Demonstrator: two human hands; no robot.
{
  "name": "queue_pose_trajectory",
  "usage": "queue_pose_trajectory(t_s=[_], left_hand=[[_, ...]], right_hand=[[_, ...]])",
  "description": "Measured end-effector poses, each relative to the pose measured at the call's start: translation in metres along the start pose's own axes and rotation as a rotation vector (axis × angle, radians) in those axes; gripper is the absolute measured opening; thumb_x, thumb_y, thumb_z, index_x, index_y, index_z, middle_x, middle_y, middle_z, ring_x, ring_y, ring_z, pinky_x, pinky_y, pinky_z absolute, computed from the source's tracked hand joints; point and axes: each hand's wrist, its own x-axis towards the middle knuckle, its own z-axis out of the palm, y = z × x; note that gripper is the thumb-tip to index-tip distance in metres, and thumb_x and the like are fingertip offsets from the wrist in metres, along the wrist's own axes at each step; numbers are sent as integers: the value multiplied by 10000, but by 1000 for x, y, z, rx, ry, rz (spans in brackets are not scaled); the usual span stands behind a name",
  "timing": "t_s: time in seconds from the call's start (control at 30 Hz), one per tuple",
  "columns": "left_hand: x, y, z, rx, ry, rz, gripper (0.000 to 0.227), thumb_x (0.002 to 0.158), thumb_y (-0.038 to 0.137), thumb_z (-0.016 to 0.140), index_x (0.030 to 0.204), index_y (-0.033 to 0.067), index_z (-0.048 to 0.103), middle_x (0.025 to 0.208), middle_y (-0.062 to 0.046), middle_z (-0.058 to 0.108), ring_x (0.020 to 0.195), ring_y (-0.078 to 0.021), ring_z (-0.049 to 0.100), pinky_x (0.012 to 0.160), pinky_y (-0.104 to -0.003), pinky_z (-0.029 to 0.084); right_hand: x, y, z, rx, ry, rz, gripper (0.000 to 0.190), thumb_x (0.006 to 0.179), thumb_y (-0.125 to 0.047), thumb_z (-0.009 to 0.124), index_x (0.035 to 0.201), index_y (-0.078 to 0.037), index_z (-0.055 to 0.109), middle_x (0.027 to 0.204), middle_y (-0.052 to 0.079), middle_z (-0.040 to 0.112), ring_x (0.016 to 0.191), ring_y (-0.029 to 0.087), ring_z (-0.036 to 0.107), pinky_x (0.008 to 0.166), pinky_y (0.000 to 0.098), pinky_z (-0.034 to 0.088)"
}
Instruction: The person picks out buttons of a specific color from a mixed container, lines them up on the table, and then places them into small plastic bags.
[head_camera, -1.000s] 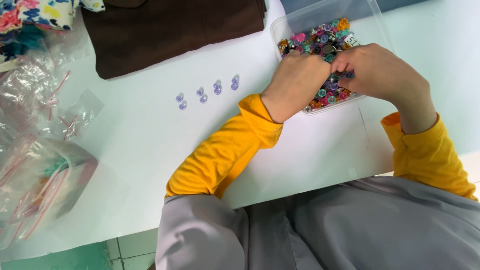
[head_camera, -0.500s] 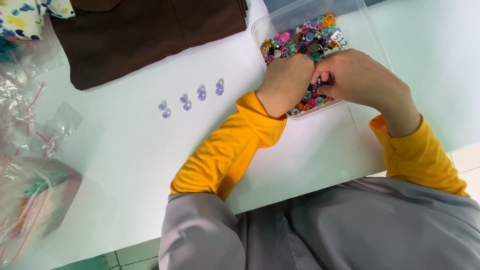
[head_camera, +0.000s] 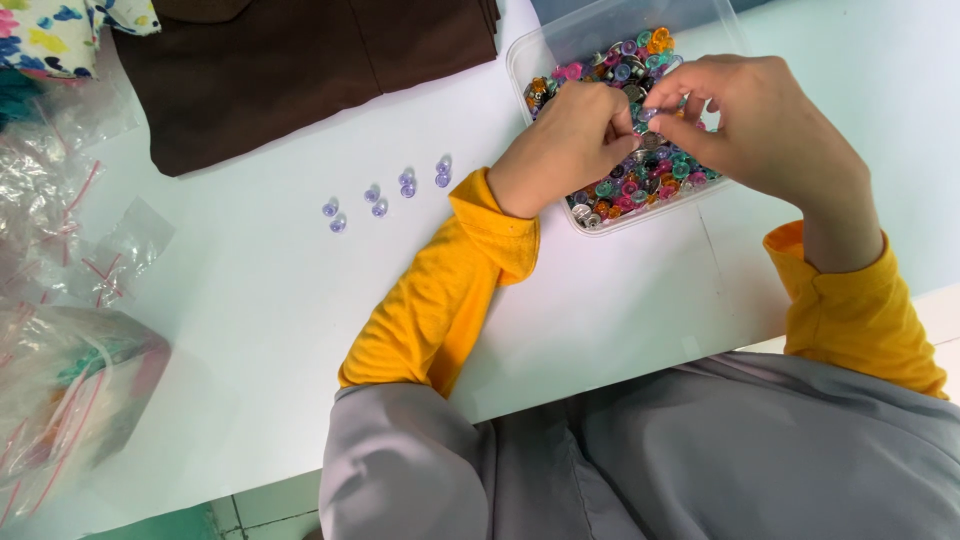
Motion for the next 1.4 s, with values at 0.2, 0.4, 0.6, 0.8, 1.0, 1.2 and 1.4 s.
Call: queue_pose_trajectory(t_s=[0.2,0.4,0.6,0.8,1.0,1.2,1.4], left_hand=[[-3,27,-14,-100,137,1,236,831,125,747,782,124,516,624,38,611,532,-113,583,507,-303,443],[-23,58,-63,-445,53,22,136,921,55,574,962,91,699,739,53,666,671,-26,591,649,-194,518],[-59,42,-84,-634,202,-113,214,953,182,724,1098,27,752,934,-72,805,841,-137,805,688,-187,629],[-133,47,-137,-467,369,-277,234,955,187,743,1121,114,596,747,-22,740,667,-82,717,668,-211,578],[-220,22,-181,-198,515,-463,125,963,177,753,953,98,657,838,3,726,703,-82,728,572,-190,546],[-303,-46,-187,31,590,-494,54,955,193,742,1002,170,727,913,64,760,815,-61,697,730,-230,470],[-320,-86,-163,338,525,-409,223,844,225,729,1061,177,703,891,36,734,752,-150,670,721,-338,526]], right_hand=[[2,-16,-8,11,69,-41,86,1070,-23,669,1133,-31,727,1021,60,725,799,213,611,839,364,501],[2,-33,2,97,233,-156,190,1070,94,773,1244,40,721,969,146,675,852,230,594,889,392,535],[17,-89,14,162,312,-235,263,1051,109,725,1303,80,656,1109,179,740,950,250,704,919,351,545],[43,-141,47,215,318,-329,171,1037,74,772,1180,72,678,1100,148,747,1008,265,744,969,368,595],[77,-196,91,287,282,-385,118,984,72,758,1069,-2,724,1009,88,752,910,204,724,855,315,577],[123,-231,149,381,78,-343,96,972,-1,728,1028,-78,721,980,41,707,826,141,681,812,283,521],[164,-218,230,69,-36,-350,51,988,-173,721,1011,-216,735,907,-76,726,770,155,634,946,417,373]])
